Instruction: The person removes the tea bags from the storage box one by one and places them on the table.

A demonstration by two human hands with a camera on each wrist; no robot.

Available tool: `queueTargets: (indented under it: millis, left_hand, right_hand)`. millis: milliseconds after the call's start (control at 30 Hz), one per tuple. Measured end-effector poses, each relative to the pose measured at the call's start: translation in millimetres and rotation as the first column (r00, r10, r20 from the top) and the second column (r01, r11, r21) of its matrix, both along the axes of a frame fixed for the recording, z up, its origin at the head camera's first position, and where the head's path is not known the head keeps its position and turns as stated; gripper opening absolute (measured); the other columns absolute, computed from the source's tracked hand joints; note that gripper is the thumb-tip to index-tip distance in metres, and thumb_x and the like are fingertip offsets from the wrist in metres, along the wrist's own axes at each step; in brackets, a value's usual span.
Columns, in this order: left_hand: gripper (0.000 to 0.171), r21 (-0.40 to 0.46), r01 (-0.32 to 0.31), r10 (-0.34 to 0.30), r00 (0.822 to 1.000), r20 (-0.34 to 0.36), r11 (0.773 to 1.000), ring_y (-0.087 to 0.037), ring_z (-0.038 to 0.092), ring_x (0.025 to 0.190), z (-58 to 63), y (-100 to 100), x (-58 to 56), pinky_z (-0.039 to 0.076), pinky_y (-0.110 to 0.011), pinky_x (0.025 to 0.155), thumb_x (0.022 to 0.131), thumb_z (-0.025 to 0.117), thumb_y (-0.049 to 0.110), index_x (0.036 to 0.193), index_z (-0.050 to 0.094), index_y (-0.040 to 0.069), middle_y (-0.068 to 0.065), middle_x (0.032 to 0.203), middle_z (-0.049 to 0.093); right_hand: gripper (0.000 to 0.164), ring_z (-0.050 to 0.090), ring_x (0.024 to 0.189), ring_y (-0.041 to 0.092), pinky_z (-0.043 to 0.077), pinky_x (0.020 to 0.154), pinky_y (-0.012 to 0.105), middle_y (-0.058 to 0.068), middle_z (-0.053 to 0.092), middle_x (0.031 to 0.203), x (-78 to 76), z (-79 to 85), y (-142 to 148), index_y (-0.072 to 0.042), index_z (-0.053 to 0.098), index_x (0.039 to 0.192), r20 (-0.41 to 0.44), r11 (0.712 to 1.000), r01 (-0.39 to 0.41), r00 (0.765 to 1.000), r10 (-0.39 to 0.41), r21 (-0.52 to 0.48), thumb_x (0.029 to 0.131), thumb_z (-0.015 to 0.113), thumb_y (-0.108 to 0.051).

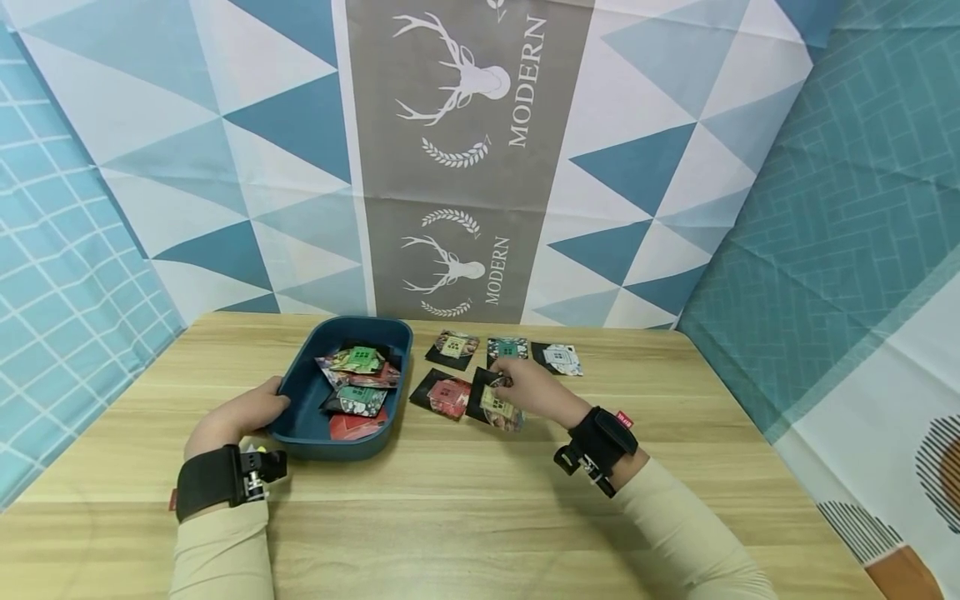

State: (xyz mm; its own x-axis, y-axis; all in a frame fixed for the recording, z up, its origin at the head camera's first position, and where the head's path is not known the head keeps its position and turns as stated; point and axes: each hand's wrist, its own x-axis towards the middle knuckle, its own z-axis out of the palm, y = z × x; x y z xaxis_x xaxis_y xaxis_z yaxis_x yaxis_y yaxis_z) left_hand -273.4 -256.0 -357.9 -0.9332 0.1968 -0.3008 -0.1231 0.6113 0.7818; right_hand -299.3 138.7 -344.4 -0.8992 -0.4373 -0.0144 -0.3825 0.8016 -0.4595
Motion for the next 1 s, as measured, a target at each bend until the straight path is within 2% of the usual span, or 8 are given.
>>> queueTargets:
  millis: [133, 233, 367, 500, 700, 767, 933, 1000]
  left_hand:
    - [0.052, -0.007, -0.001, 0.001, 1.0, 0.0, 1.0, -0.042, 0.048, 0.1, -1.1, -2, -0.7, 0.05, -0.042, 0.076, 0.094, 0.021, 0.006, 0.139, 0.005, -0.015, -0.038, 0.126, 0.03]
    - [0.052, -0.005, -0.005, 0.005, 1.0, 0.001, 1.0, -0.042, 0.048, 0.1, -1.8, -3, -0.9, 0.05, -0.043, 0.076, 0.094, 0.021, 0.005, 0.139, 0.006, -0.015, -0.039, 0.126, 0.03]
    - [0.051, -0.009, -0.006, 0.006, 1.0, -0.002, 1.0, -0.041, 0.049, 0.099, -1.9, -3, -0.5, 0.051, -0.043, 0.076, 0.093, 0.022, 0.005, 0.138, 0.008, -0.015, -0.038, 0.125, 0.032]
    - [0.05, -0.021, 0.001, -0.001, 1.0, -0.008, 1.0, -0.04, 0.049, 0.098, -1.3, -3, 0.2, 0.05, -0.042, 0.075, 0.093, 0.023, 0.005, 0.137, 0.011, -0.016, -0.037, 0.123, 0.033]
    - [0.048, -0.027, 0.007, -0.008, 1.0, -0.018, 1.0, -0.038, 0.049, 0.096, 0.4, -1, 0.8, 0.049, -0.04, 0.074, 0.092, 0.024, 0.005, 0.135, 0.015, -0.016, -0.035, 0.119, 0.036]
    - [0.048, -0.022, 0.006, -0.006, 1.0, -0.015, 1.0, -0.037, 0.049, 0.095, 1.2, 0, 0.8, 0.049, -0.039, 0.074, 0.093, 0.024, 0.005, 0.135, 0.014, -0.015, -0.034, 0.119, 0.037]
    - [0.049, -0.018, 0.0, 0.0, 1.0, -0.008, 1.0, -0.037, 0.051, 0.095, -0.5, 0, -0.6, 0.05, -0.04, 0.074, 0.093, 0.024, 0.005, 0.136, 0.013, -0.015, -0.035, 0.12, 0.037]
    - [0.049, -0.02, -0.001, 0.001, 1.0, -0.01, 1.0, -0.037, 0.051, 0.095, -1.7, -1, -1.0, 0.05, -0.04, 0.074, 0.093, 0.024, 0.005, 0.136, 0.013, -0.015, -0.036, 0.12, 0.037]
  right_hand:
    - [0.037, 0.054, 0.112, 0.03, 0.043, 0.09, 0.041, 0.015, 0.055, 0.125, -15.7, -16.3, 15, -0.005, 0.05, 0.128, 0.036, 0.997, -0.078, 0.996, 0.079, -0.013, 0.093, 0.056, -0.015]
    - [0.041, 0.052, 0.116, 0.025, 0.045, 0.089, 0.036, 0.013, 0.053, 0.127, -59.0, -61.5, 43, -0.008, 0.048, 0.13, -0.001, 0.98, -0.191, 0.981, 0.192, -0.051, 0.094, 0.055, -0.026]
    - [0.051, 0.055, 0.11, 0.023, 0.047, 0.082, 0.033, 0.011, 0.054, 0.125, -99.8, -95.9, 64, -0.012, 0.048, 0.13, 0.095, 0.979, -0.17, 0.979, 0.181, -0.11, 0.089, 0.059, -0.039]
    - [0.052, 0.056, 0.098, 0.025, 0.045, 0.082, 0.037, 0.013, 0.056, 0.116, -82.5, -75.1, 51, -0.009, 0.049, 0.128, 0.161, 0.985, -0.086, 0.981, 0.11, -0.153, 0.087, 0.062, -0.038]
    - [0.042, 0.049, 0.089, 0.019, 0.039, 0.08, 0.034, 0.007, 0.054, 0.107, -82.7, -79.7, 47, -0.014, 0.049, 0.127, 0.141, 0.979, -0.066, 0.986, 0.094, -0.191, 0.09, 0.06, -0.032]
    - [0.043, 0.052, 0.099, 0.024, 0.042, 0.082, 0.037, 0.011, 0.053, 0.118, -89.1, -88.6, 47, -0.013, 0.048, 0.13, 0.12, 0.988, -0.041, 0.991, 0.059, -0.148, 0.09, 0.06, -0.026]
    - [0.047, 0.053, 0.108, 0.021, 0.046, 0.082, 0.029, 0.01, 0.052, 0.126, -121.2, -130.7, 61, -0.012, 0.048, 0.132, -0.037, 0.98, -0.155, 0.988, 0.151, -0.124, 0.089, 0.062, -0.027]
    - [0.045, 0.052, 0.112, 0.025, 0.046, 0.088, 0.033, 0.013, 0.05, 0.129, -121.6, -134.5, 58, -0.008, 0.047, 0.132, -0.048, 0.986, -0.146, 0.989, 0.142, -0.077, 0.091, 0.06, -0.019]
